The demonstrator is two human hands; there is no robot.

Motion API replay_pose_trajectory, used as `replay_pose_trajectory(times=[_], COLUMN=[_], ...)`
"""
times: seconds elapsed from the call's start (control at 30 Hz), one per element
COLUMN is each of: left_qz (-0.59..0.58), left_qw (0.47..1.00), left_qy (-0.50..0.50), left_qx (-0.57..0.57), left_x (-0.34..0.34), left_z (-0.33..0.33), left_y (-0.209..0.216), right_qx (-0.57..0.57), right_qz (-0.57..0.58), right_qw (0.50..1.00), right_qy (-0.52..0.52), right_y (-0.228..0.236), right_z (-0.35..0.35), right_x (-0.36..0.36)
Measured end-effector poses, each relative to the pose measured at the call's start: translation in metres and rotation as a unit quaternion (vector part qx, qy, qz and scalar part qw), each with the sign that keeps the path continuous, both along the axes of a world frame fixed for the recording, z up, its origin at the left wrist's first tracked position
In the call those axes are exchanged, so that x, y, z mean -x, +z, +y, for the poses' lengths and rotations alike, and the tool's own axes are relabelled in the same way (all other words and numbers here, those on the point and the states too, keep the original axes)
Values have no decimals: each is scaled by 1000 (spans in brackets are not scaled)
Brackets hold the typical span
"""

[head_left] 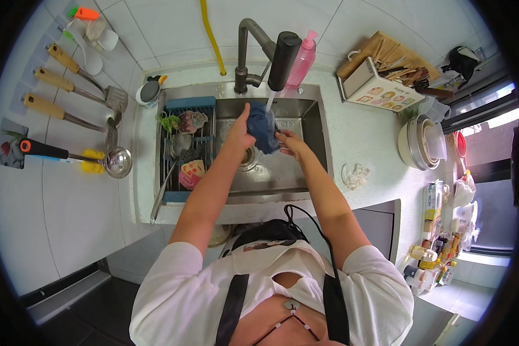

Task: The person cleans a plastic container by hand using a cloth, then washes the cloth and the container lid in the sink under running water.

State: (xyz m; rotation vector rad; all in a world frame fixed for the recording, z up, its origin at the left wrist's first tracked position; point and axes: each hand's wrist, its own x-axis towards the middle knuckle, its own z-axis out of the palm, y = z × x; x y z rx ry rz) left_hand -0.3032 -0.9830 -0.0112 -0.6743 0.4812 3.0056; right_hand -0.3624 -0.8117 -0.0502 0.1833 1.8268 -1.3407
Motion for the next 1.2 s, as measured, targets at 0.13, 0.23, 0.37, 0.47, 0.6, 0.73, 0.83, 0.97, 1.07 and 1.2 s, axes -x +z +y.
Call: replay_pose_trajectory(times=[0.13,0.23,0.37,0.47,0.6,0.73,0.83,0.97,1.07,1.2], left_qz=[22,31,-45,-132,-224,-211,-159,-45,4,12], left_qw=[1000,999,982,943,945,975,987,998,999,1000], left_qy=[-4,-12,10,22,4,12,8,7,8,2], left_qx=[-17,-7,180,304,237,75,23,42,43,11], left_x=[1,1,-6,-19,-28,-30,-19,-7,7,9], left_z=[3,3,-21,-31,-19,-1,13,4,-2,-1], left_y=[6,17,-7,-38,-53,-38,-2,3,3,31], right_qx=[218,238,266,251,205,189,267,362,432,405], right_qz=[-93,-109,38,80,110,166,187,89,-13,16], right_qw=[971,965,960,957,971,967,944,920,889,885], right_qy=[-38,-7,-75,-122,-60,-27,-47,-121,-154,-231], right_y=[13,22,38,62,80,103,98,118,102,93], right_z=[-21,-24,-23,-28,-35,-44,-39,-38,-31,-41], right_x=[-14,-13,-11,-8,-2,-8,0,-4,17,13])
